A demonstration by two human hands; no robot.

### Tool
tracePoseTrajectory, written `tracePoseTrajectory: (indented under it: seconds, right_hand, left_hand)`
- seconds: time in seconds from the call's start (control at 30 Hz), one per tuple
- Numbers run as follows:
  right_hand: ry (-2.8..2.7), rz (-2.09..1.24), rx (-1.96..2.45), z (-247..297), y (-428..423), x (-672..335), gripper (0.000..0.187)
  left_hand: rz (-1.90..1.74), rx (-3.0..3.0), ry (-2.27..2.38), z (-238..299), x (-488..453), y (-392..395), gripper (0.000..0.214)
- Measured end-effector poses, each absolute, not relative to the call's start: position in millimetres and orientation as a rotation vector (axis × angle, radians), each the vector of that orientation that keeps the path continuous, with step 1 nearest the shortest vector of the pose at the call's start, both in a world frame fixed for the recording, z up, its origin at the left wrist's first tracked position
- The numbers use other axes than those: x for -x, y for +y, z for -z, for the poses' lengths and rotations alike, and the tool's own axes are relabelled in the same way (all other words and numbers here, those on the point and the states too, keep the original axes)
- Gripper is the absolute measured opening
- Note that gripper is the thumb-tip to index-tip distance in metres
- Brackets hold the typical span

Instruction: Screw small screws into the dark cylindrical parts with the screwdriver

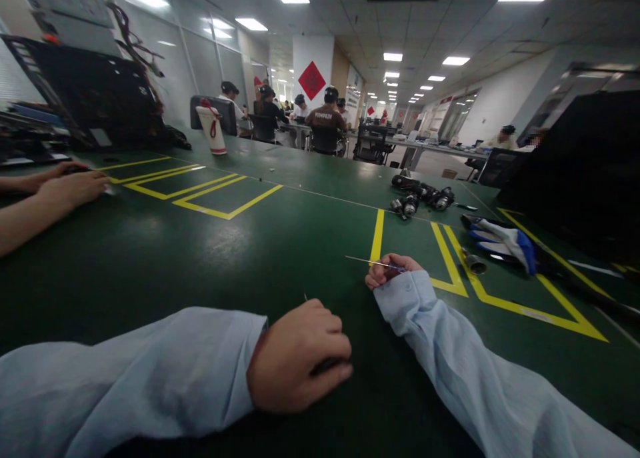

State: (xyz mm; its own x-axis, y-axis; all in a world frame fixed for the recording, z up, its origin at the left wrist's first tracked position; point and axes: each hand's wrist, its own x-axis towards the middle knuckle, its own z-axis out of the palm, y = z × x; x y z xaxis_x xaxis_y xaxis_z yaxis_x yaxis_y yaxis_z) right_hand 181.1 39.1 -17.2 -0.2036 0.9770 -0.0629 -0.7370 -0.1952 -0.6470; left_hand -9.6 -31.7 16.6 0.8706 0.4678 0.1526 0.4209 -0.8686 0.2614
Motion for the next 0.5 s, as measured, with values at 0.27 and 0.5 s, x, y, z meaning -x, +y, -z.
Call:
tracePoseTrajectory:
  seconds: [0.27, 0.5]
  right_hand:
    - [-0.722, -1.759, 0.564, 23.1, 37.9, -185.2, 0.025]
    - [-0.653, -1.805, 0.705, 28.5, 49.9, -185.8, 0.017]
  left_hand:
    - [-0.328, -3.447, 0.288, -6.0, 6.0, -88.5, 0.009]
    - [-0.404, -3.473, 0.285, -5.3, 7.1, -87.7, 0.015]
